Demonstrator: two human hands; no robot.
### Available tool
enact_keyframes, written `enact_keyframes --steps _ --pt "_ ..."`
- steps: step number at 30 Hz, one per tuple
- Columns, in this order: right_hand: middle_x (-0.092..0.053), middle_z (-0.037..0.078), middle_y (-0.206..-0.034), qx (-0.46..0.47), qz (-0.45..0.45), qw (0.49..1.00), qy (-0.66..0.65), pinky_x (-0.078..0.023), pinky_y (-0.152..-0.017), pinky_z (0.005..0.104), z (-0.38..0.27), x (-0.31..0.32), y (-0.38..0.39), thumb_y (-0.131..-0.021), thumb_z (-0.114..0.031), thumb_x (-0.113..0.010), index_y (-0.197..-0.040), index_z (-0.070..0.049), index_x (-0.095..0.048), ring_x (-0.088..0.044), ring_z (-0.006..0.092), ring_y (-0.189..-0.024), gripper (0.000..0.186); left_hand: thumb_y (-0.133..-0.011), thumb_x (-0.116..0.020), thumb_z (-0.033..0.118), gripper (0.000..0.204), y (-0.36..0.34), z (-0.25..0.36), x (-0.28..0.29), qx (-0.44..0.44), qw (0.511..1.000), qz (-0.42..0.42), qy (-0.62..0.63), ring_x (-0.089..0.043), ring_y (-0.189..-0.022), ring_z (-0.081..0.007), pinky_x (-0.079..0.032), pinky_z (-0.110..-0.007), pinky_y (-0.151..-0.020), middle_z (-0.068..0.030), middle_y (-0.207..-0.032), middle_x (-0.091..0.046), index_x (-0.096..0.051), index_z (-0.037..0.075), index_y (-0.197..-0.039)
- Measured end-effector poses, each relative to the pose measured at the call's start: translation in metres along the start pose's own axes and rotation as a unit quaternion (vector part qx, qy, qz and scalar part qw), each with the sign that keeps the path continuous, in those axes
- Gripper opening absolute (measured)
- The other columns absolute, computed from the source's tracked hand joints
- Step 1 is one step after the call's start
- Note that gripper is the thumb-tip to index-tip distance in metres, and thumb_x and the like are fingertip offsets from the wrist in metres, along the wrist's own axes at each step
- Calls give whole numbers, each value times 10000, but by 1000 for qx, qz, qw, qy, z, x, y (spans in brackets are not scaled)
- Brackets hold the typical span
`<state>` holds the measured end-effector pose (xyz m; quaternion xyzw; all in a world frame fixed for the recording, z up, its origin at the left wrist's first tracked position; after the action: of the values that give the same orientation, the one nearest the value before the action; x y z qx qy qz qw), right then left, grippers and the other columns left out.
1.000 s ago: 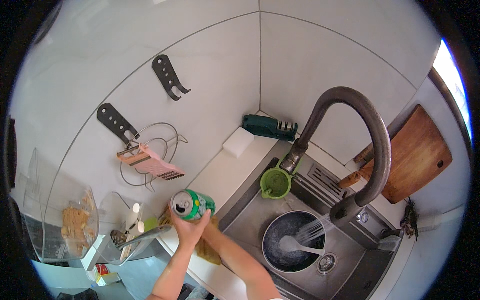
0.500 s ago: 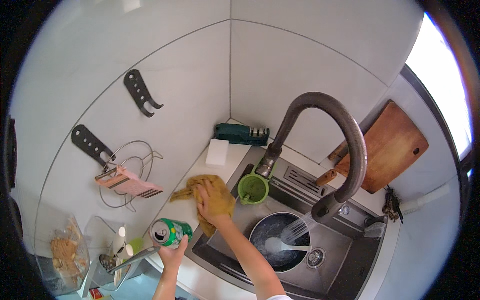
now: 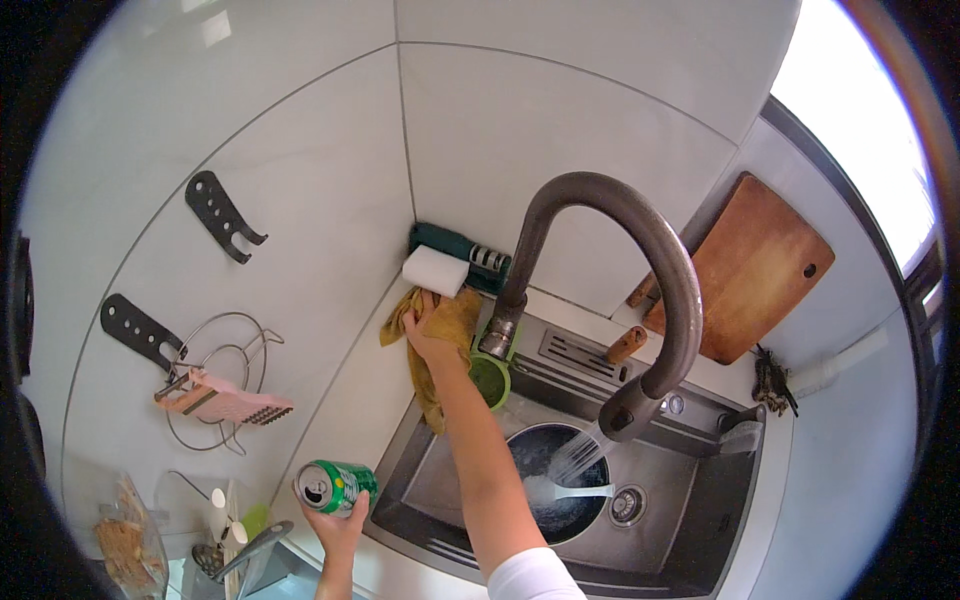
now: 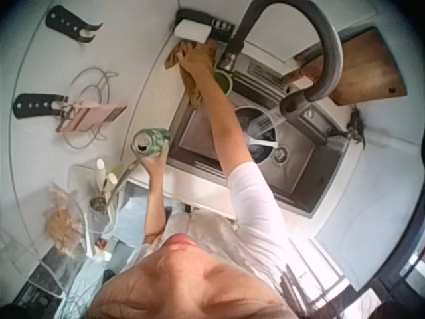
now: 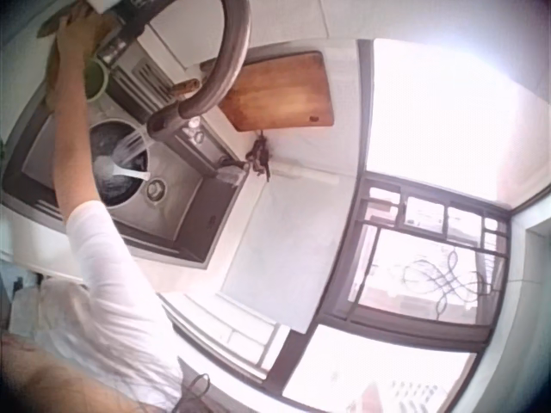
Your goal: The person wipes the kitchen counter and sink area with a yellow cloth, rinses the cloth, and washes a black pot in the sink. They then dry the pot and place it into a rice cooker. Finally, they stir a pot of soup on the stove.
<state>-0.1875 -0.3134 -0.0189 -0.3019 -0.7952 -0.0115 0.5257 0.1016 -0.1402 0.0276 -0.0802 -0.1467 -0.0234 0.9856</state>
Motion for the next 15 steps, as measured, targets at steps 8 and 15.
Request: enact_keyframes --steps 8,15 --pt "-225 215 -1433 -66 -39 997 -21 -143 -1074 520 -3 -10 -10 -822 -434 -425 -1361 -94 -364 -188 414 -1309 640 -642 -781 119 806 8 3 17 39 999 11 27 -500 -1063 -244 -400 -384 -918 -181 -1184 -470 -299 -68 -1260" --pt "-276 190 -1425 150 -178 972 38 -189 -1057 522 -79 53 76 -819 -448 -483 -1235 -110 -523 -237 399 -1298 537 -632 -794 123 770 25 -16 32 7 1000 9 3 -484 -1082 -251 -381 -404 -940 -182 -1171 -460 -321 -69 -1209"
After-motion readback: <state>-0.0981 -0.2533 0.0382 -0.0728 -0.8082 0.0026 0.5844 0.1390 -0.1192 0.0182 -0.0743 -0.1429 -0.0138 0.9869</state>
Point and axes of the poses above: each hand's wrist, its own y-axis away from the middle knuckle, its own x-axis out of the back of the hand, z = x × y, the point moved 2 cm from there along -y, towards the middle knuckle
